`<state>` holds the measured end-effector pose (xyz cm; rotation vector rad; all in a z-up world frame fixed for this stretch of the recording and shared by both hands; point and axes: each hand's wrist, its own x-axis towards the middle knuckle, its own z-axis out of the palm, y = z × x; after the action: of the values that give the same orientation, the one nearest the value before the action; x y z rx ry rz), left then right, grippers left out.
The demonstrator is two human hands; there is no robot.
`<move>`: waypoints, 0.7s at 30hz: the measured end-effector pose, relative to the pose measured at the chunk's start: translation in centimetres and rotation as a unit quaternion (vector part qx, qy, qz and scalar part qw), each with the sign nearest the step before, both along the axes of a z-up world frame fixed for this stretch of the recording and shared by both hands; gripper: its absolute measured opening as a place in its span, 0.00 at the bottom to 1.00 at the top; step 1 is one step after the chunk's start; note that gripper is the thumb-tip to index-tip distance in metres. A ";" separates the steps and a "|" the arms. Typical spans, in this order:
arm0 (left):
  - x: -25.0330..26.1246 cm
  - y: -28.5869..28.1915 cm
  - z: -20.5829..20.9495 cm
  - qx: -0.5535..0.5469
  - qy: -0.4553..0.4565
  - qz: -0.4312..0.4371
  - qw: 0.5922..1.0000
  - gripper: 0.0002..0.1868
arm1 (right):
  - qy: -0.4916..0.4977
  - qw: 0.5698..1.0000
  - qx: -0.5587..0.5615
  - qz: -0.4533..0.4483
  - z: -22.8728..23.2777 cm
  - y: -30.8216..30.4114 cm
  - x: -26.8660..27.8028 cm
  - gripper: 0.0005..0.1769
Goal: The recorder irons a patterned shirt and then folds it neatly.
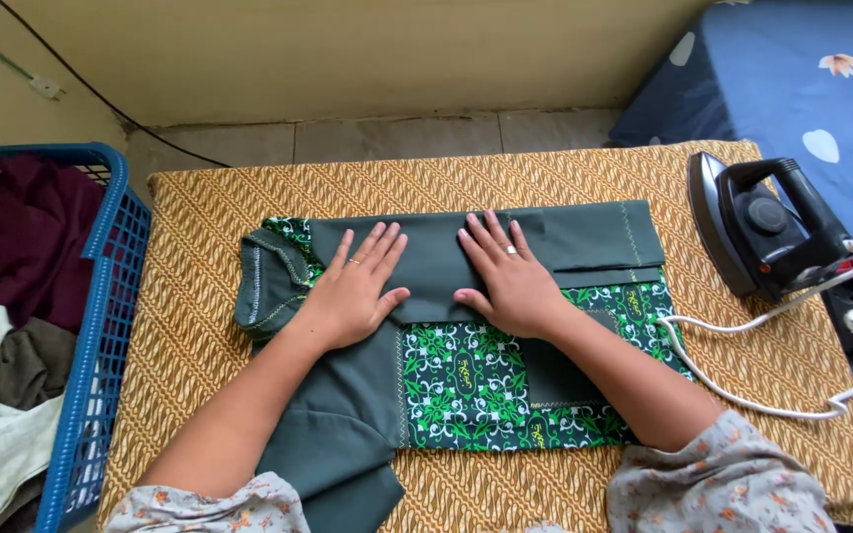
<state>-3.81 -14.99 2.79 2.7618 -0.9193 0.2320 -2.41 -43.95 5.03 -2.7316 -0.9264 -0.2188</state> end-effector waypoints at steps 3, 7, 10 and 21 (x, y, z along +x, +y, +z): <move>0.0 0.3 -0.2 0.003 -0.003 0.013 1.000 0.42 | 0.022 0.998 -0.055 0.007 -0.2 -0.4 0.3 0.49; -0.3 0.3 0.0 -0.003 -0.001 0.032 0.999 0.42 | 0.031 0.997 -0.068 -0.025 -0.7 -2.6 0.0 0.49; -0.2 0.4 -0.4 0.023 -0.023 0.042 0.999 0.43 | 0.043 0.996 -0.064 -0.052 -0.9 -5.2 -0.1 0.48; -3.0 1.6 0.8 0.056 0.006 0.046 0.997 0.46 | 0.033 0.986 -0.079 -0.140 -1.6 -15.8 -2.2 0.47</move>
<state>-6.80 -13.39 3.60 2.9093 -0.8279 0.1845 -4.61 -59.78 3.42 -2.9906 -0.5612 -0.1065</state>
